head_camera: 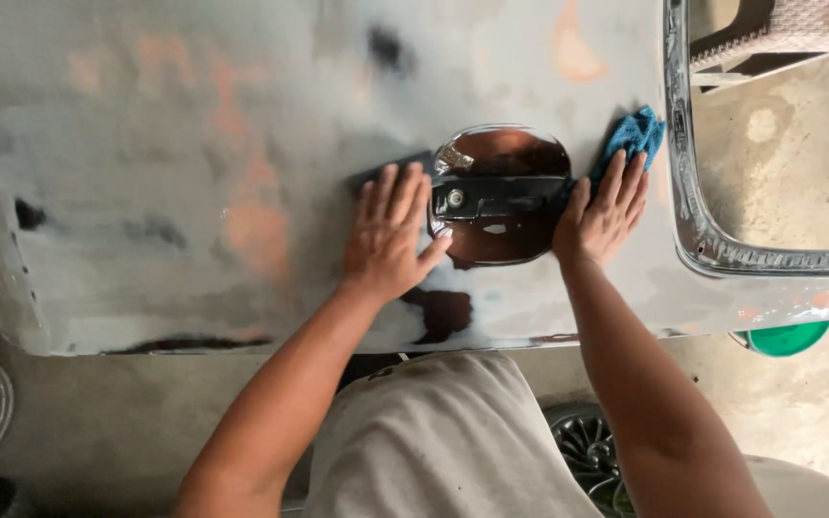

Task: The person scrubs a white car door panel with a blue cloth and a small abrasive pad, focusing on the area around the door handle. They dip the cloth into a green bucket of water to rinse it and continue scrubbing the surface.

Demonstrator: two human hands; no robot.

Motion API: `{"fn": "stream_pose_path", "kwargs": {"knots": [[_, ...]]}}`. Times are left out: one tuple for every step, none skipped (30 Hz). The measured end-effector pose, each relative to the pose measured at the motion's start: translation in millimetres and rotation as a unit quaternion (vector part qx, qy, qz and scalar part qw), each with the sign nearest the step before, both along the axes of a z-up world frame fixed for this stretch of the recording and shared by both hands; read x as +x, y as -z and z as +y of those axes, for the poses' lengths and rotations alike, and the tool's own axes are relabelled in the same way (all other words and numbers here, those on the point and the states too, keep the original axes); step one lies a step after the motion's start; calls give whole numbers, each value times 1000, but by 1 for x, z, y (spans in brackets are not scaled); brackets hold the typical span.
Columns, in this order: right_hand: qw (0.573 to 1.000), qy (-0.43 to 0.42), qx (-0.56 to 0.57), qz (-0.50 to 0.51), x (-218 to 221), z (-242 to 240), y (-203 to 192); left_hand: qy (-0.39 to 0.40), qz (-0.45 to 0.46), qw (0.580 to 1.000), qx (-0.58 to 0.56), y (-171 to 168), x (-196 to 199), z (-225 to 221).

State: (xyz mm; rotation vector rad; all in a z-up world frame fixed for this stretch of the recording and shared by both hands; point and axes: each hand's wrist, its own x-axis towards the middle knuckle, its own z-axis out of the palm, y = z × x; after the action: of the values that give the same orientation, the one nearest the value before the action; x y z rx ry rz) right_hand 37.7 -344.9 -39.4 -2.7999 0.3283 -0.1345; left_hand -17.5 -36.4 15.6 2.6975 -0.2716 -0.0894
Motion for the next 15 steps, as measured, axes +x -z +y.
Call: {"fn": "stream_pose_path", "kwargs": {"knots": [[1000,1,2,0,1,4,-3,1,0,1000,2,6,1,15],[1000,18,-2,6,1,6,-6,-41,4,999,20,12,3,27],[999,35,-6,13,0,8,-9,-82,8,996,39,19,4,40],[999,34,-4,13,0,9,-11,-83,9,996,41,21,14,42],[999,31,-1,17,-1,11,-13,-128,-2,990,54,23,24,46],[999,27,0,16,3,14,-14,-172,-16,983,65,25,39,49],[1000,26,0,13,6,15,-12,-174,-19,982,65,21,49,38],[1000,27,-2,15,2,14,-12,-154,-21,987,46,15,53,25],[999,27,-5,17,-2,12,-12,-135,-22,990,26,10,57,12],[999,27,-5,16,-1,12,-12,-134,-24,990,26,8,50,8],[1000,25,-14,13,0,12,-12,-81,-23,996,8,6,43,4],[999,24,-22,7,4,12,-12,-25,-25,999,-9,3,39,0],[999,27,-21,2,8,15,-14,-23,-30,999,-8,2,37,9],[999,37,-18,13,4,16,-16,-5,-14,1000,-8,2,30,16],[999,47,-15,23,1,17,-17,14,2,1000,-7,3,22,23]]}}
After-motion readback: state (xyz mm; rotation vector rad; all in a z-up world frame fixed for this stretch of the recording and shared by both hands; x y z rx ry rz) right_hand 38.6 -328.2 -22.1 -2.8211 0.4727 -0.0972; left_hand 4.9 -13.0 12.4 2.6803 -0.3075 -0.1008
